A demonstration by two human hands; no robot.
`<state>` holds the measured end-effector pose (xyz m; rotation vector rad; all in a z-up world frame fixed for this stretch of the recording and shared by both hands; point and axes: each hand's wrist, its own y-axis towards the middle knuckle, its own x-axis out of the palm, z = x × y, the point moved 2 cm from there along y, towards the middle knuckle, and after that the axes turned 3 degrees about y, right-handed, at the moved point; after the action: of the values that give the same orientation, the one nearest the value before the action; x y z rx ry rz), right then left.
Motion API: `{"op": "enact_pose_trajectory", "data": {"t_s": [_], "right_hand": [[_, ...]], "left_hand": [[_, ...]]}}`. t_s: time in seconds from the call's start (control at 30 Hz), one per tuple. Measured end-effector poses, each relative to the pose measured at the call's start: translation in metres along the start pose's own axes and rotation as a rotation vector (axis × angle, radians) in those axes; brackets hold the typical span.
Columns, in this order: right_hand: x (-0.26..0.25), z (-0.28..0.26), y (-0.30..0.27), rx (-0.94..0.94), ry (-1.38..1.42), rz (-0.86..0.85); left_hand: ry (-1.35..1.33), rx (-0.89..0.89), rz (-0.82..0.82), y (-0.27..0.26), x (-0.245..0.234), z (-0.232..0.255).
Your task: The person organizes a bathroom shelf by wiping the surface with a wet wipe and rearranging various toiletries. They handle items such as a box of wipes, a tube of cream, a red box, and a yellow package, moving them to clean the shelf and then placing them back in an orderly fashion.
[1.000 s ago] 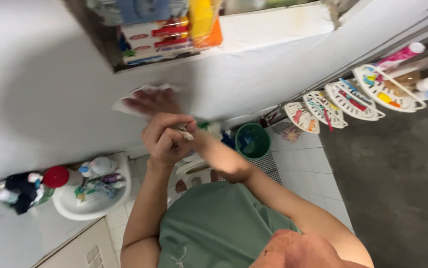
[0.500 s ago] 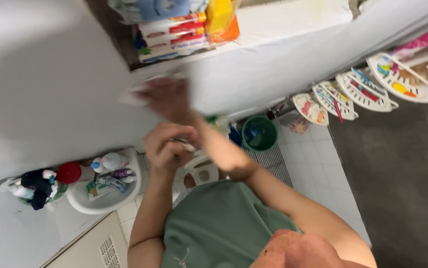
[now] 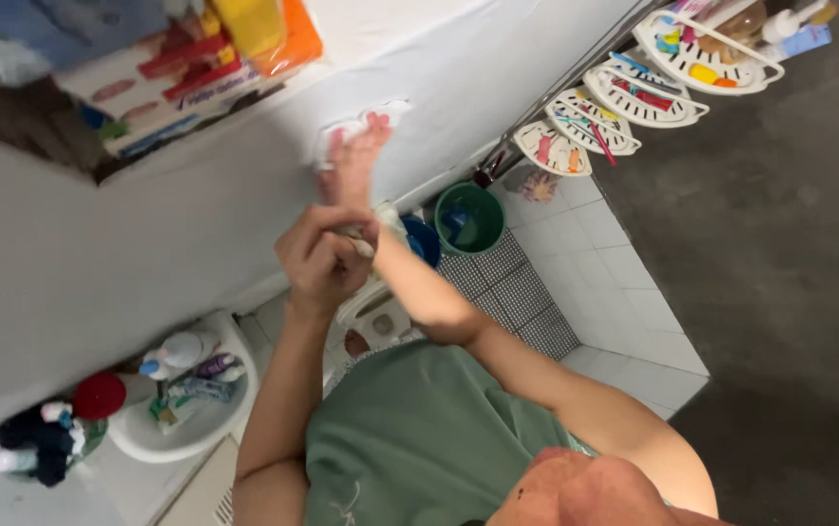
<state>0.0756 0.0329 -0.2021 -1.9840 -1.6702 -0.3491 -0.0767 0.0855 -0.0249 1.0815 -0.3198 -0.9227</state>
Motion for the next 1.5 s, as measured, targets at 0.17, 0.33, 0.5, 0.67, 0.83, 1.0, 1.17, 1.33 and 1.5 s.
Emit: {"op": "enact_pose_trajectory", "data": {"t_s": [0.17,0.33,0.5,0.67,0.83,1.0,1.17,1.33,1.5], "right_hand": [[-0.075,-0.001,0.091,-0.055,0.169,0.196],[-0.074,0.046,0.06,-0.489,-0.319,-0.002],[-0.082,0.043,0.066,-0.334,-0.529,0.076],[-0.082,0.029,0.099,-0.221,-0.036,0.182],[-0.047,-0.012,0.081,-0.868,-0.565,-0.104],[-0.112,-0.192,0.21,-0.735,-0.355,0.114],[-0.065,-0.125,0.143,-0.868,-0.516,-0.015],[-0.084,-0.098,0.122,-0.816,-0.636,-0.046],[-0.071,-0.191,0.144,-0.993,-0.616,-0.034]], "left_hand": [[-0.049,-0.112,0.044,-0.004,0.008,-0.001],[-0.043,-0.069,-0.021,0.003,0.033,-0.002],[-0.05,-0.015,-0.038,0.012,0.037,-0.006],[-0.118,-0.194,-0.014,-0.003,0.047,-0.007],[-0.013,-0.035,-0.14,0.003,0.064,-0.005],[-0.068,-0.24,-0.017,-0.002,0.056,-0.01],[-0.108,-0.083,-0.103,0.016,0.091,-0.002],[-0.13,0.012,-0.129,0.028,0.101,0.005],[-0.11,-0.155,-0.059,0.026,0.097,-0.003]]}}
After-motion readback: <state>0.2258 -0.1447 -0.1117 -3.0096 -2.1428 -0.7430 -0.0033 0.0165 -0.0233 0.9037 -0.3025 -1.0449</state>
